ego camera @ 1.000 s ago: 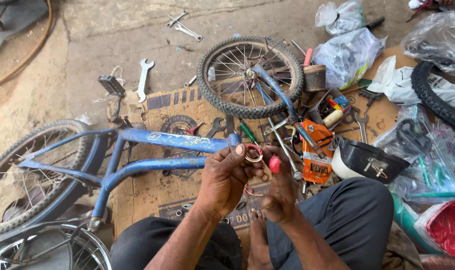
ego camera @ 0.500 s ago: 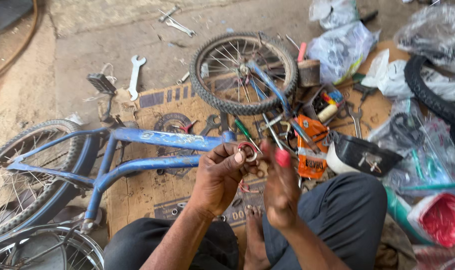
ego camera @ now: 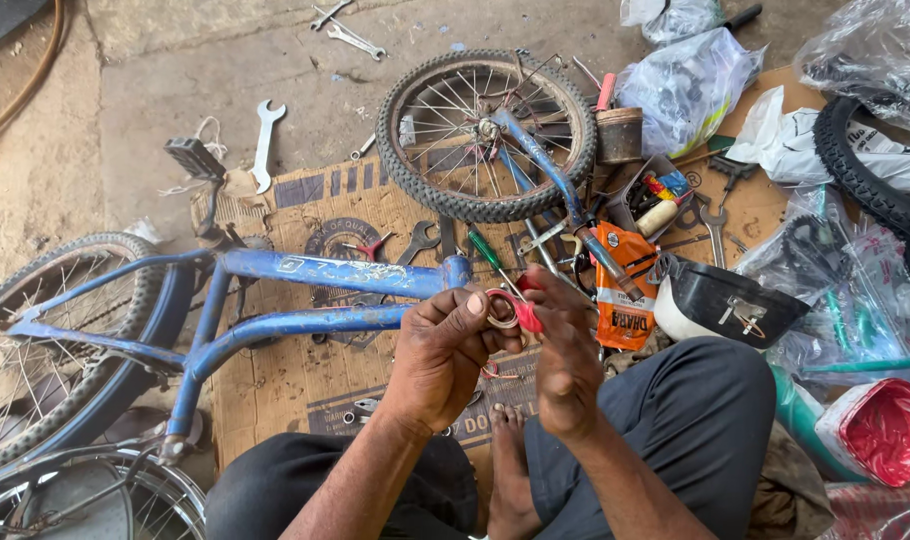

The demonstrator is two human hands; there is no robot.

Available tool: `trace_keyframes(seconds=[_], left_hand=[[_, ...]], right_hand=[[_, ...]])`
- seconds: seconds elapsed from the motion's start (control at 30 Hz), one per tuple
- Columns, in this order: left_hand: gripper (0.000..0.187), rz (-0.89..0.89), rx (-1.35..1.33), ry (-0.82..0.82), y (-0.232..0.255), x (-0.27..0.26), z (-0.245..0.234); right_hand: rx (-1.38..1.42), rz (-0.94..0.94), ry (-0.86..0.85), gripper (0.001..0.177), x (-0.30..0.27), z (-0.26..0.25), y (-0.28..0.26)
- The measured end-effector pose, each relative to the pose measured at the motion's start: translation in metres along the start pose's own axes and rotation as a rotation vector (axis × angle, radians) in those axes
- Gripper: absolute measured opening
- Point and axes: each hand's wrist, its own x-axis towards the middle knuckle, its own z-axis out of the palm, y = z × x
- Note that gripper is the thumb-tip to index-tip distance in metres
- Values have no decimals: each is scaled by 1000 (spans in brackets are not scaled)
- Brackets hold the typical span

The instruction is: The person sits on the floor and uses a red-handled screwdriver to scrape a small metal ring. They then open a small green box and pour ball bearings into the ring, arranging them by hand. The person is surrounded by bicycle parts and tools.

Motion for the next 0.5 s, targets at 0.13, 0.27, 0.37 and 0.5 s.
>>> trace_keyframes(seconds=[0.13,0.27,0.37,0.5], left_hand=[[17,25,-24,-55,1,-2,-1],[16,-10,-31,-58,2,-4,0],[16,5,-37,-62,4,-5,3],[17,45,15,-86,6,-3,2]], right_hand=[[154,-28,55,62,5,-2,-1],[411,106,-36,72,6,0,1],[418,106,-73,76,0,3,-1],[342,113,-24,74,-9,4,0]])
